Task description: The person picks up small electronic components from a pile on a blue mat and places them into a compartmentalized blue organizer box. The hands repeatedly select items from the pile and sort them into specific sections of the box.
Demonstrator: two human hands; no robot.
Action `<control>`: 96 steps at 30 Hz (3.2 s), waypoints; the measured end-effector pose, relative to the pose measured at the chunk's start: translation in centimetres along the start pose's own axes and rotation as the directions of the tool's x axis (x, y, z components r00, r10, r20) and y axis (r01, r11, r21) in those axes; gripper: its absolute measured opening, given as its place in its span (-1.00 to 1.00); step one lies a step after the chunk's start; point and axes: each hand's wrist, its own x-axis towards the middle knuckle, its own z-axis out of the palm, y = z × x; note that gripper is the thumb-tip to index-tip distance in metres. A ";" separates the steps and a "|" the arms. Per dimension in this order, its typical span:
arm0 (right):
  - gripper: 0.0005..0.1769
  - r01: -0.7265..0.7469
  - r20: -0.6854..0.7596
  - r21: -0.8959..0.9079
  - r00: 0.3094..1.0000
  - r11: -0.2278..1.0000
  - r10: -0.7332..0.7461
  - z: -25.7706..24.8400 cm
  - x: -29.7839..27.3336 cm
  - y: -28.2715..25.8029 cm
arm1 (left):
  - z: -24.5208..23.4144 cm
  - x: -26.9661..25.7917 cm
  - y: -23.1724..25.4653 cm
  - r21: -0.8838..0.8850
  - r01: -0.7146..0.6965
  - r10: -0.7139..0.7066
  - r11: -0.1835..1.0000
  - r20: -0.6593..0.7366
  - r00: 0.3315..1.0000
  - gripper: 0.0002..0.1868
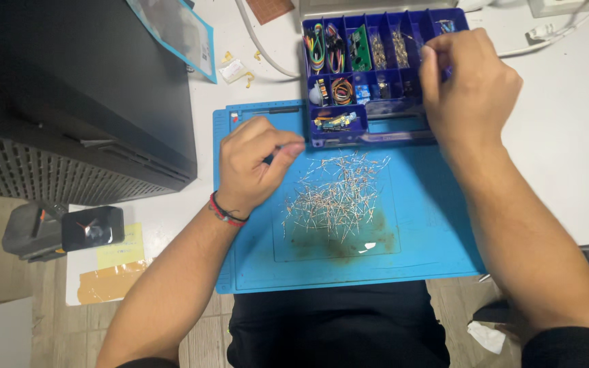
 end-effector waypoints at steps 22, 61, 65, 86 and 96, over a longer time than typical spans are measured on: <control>-0.54 0.378 0.106 0.344 0.894 0.860 -0.435 -1.9 -1.9 -6.6 | -1.0 0.1 -3.4 0.041 -0.020 0.019 0.999 0.028 0.999 -0.61; -0.86 -0.123 0.243 0.890 0.943 0.439 -0.228 0.1 -3.6 -9.2 | 1.2 -1.0 0.3 -0.221 0.190 -0.106 0.957 0.345 0.933 -0.54; -0.88 -0.127 0.206 0.921 0.961 0.368 -0.184 0.2 -3.8 -9.3 | 2.0 -2.1 1.0 -0.353 0.345 -0.229 0.870 0.330 0.916 -0.66; -0.90 -0.081 0.143 0.929 0.978 0.361 -0.149 -0.1 -3.5 -8.9 | 1.8 -1.5 1.4 -0.235 0.251 -0.201 0.939 0.218 0.955 -0.91; -0.94 -0.098 0.196 0.892 0.964 0.442 -0.181 -0.3 -3.4 -8.8 | 1.5 -1.5 1.7 -0.237 0.222 -0.173 0.946 0.211 0.962 -0.91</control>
